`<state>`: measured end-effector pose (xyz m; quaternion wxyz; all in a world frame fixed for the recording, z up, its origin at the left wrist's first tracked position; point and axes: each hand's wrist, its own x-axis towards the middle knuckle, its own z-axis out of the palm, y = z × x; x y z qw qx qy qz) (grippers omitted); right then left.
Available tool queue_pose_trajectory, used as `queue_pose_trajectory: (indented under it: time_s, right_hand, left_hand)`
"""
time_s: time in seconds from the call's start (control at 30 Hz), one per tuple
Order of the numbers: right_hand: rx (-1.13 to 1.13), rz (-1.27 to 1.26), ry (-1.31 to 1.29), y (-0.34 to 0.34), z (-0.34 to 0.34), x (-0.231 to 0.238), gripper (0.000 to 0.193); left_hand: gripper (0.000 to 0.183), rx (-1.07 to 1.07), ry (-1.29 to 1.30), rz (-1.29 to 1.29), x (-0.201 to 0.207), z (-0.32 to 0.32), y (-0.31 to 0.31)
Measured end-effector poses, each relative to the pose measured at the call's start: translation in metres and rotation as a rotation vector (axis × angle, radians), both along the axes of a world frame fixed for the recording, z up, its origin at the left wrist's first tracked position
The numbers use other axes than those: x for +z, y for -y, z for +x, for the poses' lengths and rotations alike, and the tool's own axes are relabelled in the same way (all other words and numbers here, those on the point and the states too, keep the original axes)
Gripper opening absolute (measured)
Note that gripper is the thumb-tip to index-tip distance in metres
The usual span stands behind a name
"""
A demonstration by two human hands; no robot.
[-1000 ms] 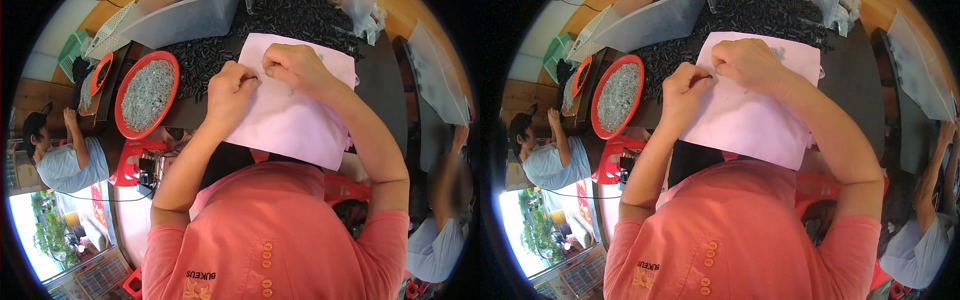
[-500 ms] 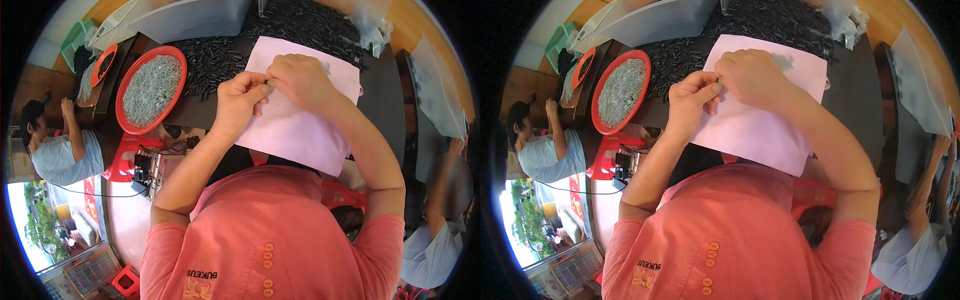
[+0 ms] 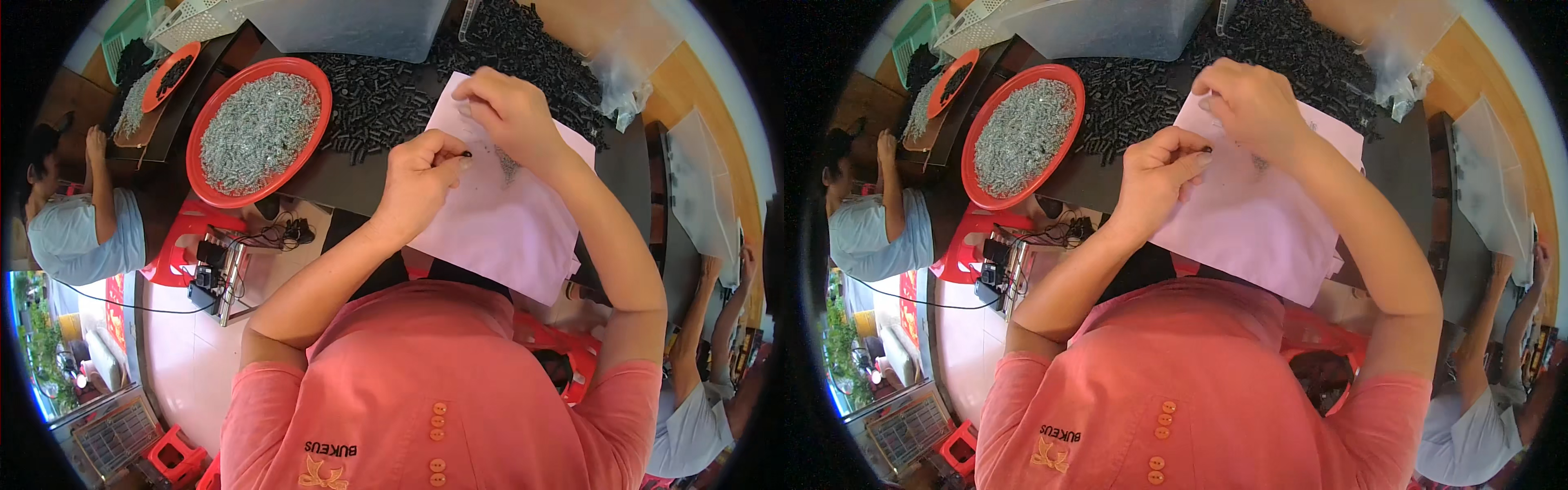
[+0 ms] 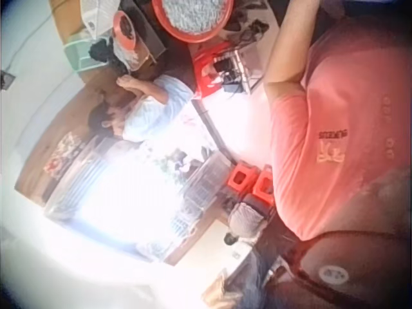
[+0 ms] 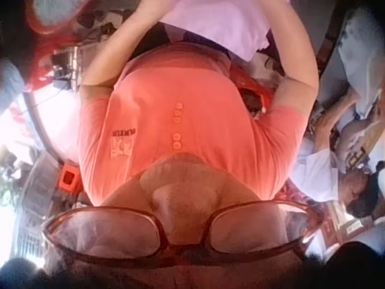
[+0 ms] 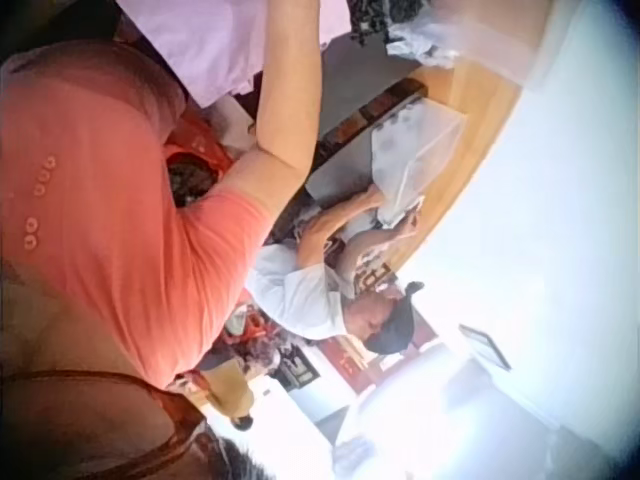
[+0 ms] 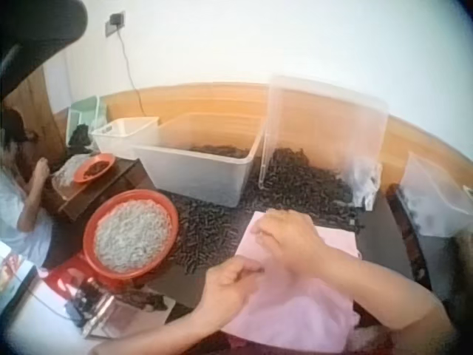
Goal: The person assembles small parts by hand, repeatedly picking up plastic pieces and metal pins, inserting the pins into the plastic pieces, and placing them onto a cloth pad.
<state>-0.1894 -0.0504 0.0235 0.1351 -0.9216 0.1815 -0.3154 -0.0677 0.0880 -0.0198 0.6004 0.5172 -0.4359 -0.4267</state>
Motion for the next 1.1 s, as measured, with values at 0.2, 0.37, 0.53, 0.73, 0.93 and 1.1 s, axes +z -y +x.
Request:
queue_pose_trajectory:
  time_s: [0.2,0.37,0.53,0.73,0.93,1.1]
  right_hand:
    - [-0.058,-0.182,-0.19,0.03,0.044,-0.018,0.008]
    - [-0.077,-0.21,-0.326,0.03,0.066,-0.018,0.014]
    - [-0.08,-0.279,-0.421,0.03,0.073,-0.02,0.015]
    - [-0.112,-0.319,-0.368,0.024,0.067,-0.022,0.013]
    - [-0.122,-0.034,-0.059,0.009,0.02,0.002,0.007]
    - [-0.112,-0.057,-0.089,0.015,0.012,-0.013,0.009]
  left_hand:
    - [0.007,0.013,0.083,-0.059,-0.002,-0.006,0.005]
    - [0.006,0.038,0.108,-0.118,-0.011,-0.004,0.006]
    - [0.006,0.04,0.146,-0.109,-0.01,-0.005,0.007]
    - [0.007,0.042,0.167,-0.14,-0.01,-0.006,0.008]
    - [0.008,0.004,-0.125,0.014,0.004,0.0,0.002]
    - [0.007,-0.048,0.094,-0.059,-0.005,-0.003,0.005]
